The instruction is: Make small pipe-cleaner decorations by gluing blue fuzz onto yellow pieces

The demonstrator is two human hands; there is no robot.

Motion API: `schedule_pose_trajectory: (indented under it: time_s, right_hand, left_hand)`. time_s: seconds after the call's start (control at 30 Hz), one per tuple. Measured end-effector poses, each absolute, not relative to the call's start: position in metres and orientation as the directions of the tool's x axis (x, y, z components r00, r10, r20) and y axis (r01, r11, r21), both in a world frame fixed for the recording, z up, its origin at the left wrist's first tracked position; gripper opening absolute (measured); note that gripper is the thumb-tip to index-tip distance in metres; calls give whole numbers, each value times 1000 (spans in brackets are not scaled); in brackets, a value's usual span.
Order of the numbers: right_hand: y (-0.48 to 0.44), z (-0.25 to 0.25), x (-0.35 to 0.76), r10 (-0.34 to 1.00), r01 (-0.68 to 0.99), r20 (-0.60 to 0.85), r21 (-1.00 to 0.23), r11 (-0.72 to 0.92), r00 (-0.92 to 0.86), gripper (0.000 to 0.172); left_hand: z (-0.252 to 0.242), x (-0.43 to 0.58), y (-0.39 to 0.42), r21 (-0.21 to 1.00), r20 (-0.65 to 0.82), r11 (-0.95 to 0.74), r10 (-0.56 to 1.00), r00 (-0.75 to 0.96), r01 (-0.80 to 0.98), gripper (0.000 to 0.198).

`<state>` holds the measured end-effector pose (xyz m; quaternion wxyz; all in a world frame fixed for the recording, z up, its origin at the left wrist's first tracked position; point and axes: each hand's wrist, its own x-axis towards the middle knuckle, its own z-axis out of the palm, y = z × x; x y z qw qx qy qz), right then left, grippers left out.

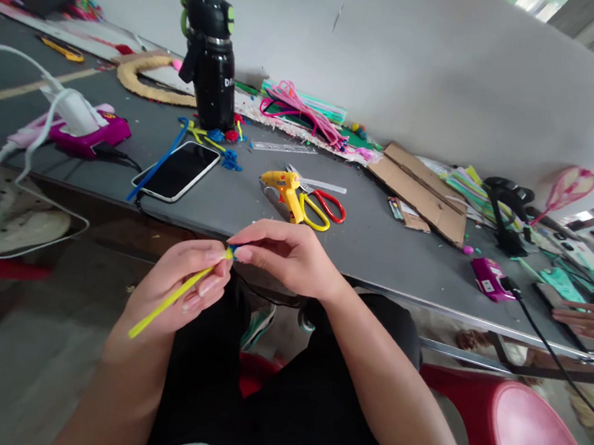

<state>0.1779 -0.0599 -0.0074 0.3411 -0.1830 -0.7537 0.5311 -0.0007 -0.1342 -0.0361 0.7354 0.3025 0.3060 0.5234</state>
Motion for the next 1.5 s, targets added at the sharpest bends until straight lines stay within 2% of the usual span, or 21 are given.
schedule_pose_trajectory:
  time_s: [0.23, 0.3, 0.4, 0.5, 0.63, 0.87, 1.13, 1.2, 1.33, 1.5]
  right_hand:
    - [-60, -6, 179, 625, -131, 349, -920, 368, -698, 20]
    - [-59, -4, 181, 632, -121, 288, -948, 295, -720, 27]
    - [-60, -1, 183, 637, -68, 148, -987, 148, -756, 39]
    - [-60, 0, 184, 621, -7, 58, -996, 84, -781, 36]
    - [-59, -1, 182, 613, 31, 9, -998, 55, -790, 29]
    - [-56, -5, 182, 616, 30, 30, -996, 87, -787, 22]
    - [-57, -7, 181, 651, -12, 115, -987, 160, -750, 15]
    - [-57, -6, 182, 649, -1, 104, -988, 157, -754, 19]
    - [-55, -3, 186, 649, 24, 51, -994, 106, -759, 38]
    - [-54, -2, 187, 666, 66, 10, -994, 89, -746, 35]
  left_hand:
    - [-35, -3, -136, 811, -158, 262, 959, 235, -524, 25]
    - [-34, -5, -137, 855, -176, 247, 965, 193, -456, 25]
    - [-34, -7, -140, 938, -125, 157, 985, 121, -308, 23]
    - [-33, -6, -141, 980, -58, 72, 995, 79, -188, 20]
    - [-33, -2, -139, 998, 8, -5, 999, 44, -61, 16]
    - [-37, 0, -143, 976, 136, -131, 991, -15, 173, 13]
    - [-35, -1, -144, 959, 179, -169, 984, -24, 226, 13]
    - [-34, -1, -145, 949, 198, -185, 980, -28, 256, 13]
    - [-33, -2, -146, 905, 273, -242, 961, -40, 350, 12]
    - [-36, -1, -143, 867, 334, -291, 942, -39, 404, 11]
